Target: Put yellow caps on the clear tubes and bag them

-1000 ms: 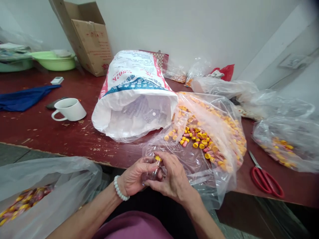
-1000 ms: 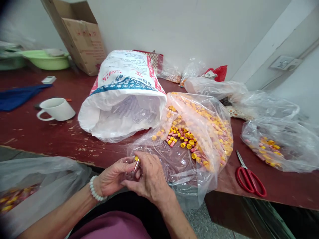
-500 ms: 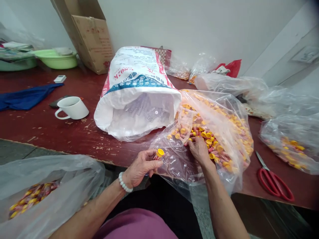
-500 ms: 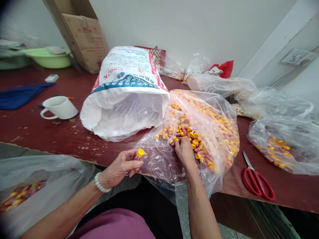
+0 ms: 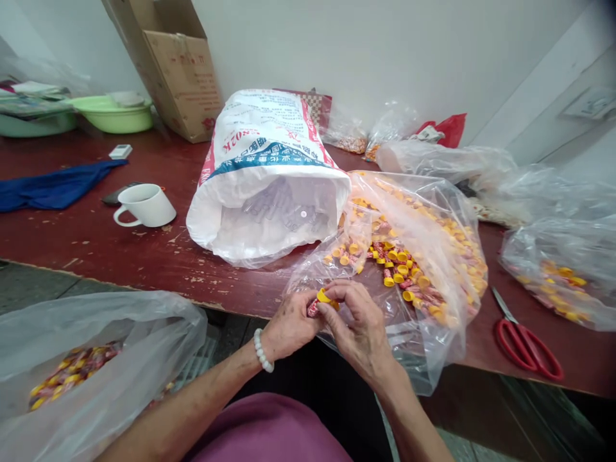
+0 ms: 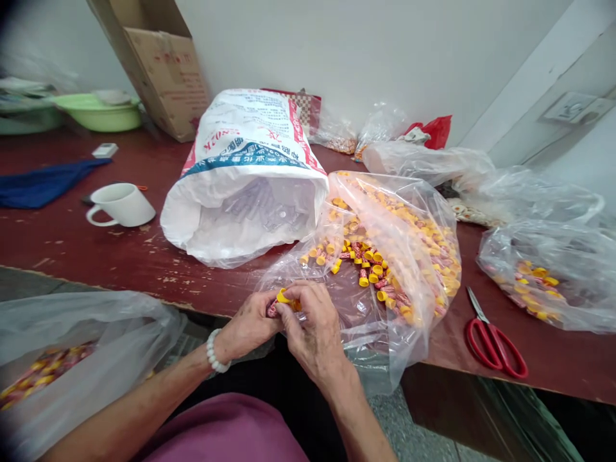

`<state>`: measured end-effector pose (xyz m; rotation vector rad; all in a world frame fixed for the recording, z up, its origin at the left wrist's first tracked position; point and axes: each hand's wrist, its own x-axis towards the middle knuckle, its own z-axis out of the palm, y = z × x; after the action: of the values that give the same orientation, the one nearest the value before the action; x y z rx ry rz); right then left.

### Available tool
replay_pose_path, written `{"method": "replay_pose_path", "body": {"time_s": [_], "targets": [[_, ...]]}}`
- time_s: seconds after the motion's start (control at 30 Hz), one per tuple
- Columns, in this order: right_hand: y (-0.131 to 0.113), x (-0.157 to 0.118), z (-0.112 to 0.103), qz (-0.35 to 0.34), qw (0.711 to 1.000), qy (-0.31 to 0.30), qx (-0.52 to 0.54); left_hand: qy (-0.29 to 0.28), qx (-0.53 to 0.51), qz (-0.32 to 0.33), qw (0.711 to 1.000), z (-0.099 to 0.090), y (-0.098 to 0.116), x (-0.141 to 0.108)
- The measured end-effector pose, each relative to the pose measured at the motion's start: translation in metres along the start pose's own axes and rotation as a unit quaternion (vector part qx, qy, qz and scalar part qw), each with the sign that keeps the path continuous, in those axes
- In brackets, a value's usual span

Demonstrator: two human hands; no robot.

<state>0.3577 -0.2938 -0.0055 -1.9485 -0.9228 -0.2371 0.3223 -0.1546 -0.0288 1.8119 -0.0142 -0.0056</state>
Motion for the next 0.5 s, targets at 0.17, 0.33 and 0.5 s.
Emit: {"method": "replay_pose_path", "body": {"time_s": [0.17,0.33,0.5], "targets": [[0.001,-0.005,-0.004,-0.047,0.993,-0.072,-0.081,-0.035,-0.147,-0.068,0.986,-0.005,0.009,-0.001],[0.005,-0.009,0.014,-0.078,0.977,-0.085,-0.181,-0.074,-0.324,-0.133,0.934,0.002,0.008,-0.003],[0.010,-0.010,0.028,-0.098,0.984,-0.056,-0.140,-0.057,-0.386,-0.164,0.906,0.008,-0.002,-0.005]]}}
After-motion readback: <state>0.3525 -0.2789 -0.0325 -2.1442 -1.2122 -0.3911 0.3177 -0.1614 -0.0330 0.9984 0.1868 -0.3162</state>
